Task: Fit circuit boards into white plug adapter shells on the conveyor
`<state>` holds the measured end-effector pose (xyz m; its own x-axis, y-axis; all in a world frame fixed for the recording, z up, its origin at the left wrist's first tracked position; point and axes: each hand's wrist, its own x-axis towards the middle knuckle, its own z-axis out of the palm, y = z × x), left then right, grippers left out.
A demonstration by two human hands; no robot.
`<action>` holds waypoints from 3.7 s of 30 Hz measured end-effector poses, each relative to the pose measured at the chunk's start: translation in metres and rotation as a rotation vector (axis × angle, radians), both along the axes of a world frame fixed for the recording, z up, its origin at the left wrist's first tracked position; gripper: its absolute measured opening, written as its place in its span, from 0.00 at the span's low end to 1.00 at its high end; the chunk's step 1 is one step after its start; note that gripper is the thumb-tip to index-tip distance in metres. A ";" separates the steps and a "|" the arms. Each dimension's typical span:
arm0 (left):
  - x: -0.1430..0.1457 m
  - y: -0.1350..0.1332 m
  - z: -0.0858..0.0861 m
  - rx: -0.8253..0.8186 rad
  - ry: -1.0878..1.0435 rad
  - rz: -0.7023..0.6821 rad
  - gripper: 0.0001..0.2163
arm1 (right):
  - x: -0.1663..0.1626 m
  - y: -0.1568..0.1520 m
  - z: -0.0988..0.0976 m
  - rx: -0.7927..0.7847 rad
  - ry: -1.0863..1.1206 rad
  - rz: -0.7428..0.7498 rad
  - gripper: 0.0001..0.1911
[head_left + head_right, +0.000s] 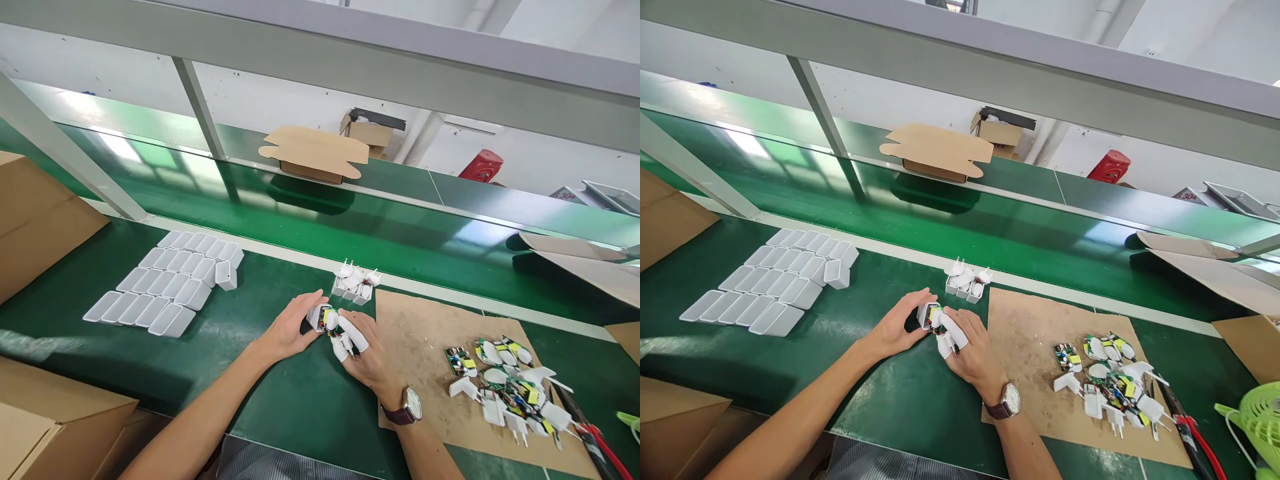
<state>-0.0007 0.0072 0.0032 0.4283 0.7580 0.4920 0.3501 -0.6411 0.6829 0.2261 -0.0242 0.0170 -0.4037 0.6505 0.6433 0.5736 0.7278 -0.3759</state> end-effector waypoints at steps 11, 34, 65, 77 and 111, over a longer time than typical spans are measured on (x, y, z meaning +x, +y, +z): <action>0.000 0.000 -0.001 0.047 0.000 -0.006 0.39 | -0.002 0.001 0.004 0.024 -0.026 -0.032 0.38; 0.000 -0.002 -0.005 -0.202 -0.016 -0.027 0.31 | 0.001 0.001 0.003 -0.264 0.112 0.021 0.29; 0.007 -0.002 -0.011 -0.169 -0.176 0.088 0.43 | -0.010 0.010 -0.015 -0.263 0.084 0.035 0.23; 0.010 -0.001 0.000 -0.057 -0.146 0.171 0.08 | -0.014 0.006 -0.008 -0.295 0.045 0.025 0.21; 0.026 -0.014 -0.001 0.303 -0.062 0.162 0.32 | -0.031 0.009 0.001 -1.212 1.073 0.267 0.25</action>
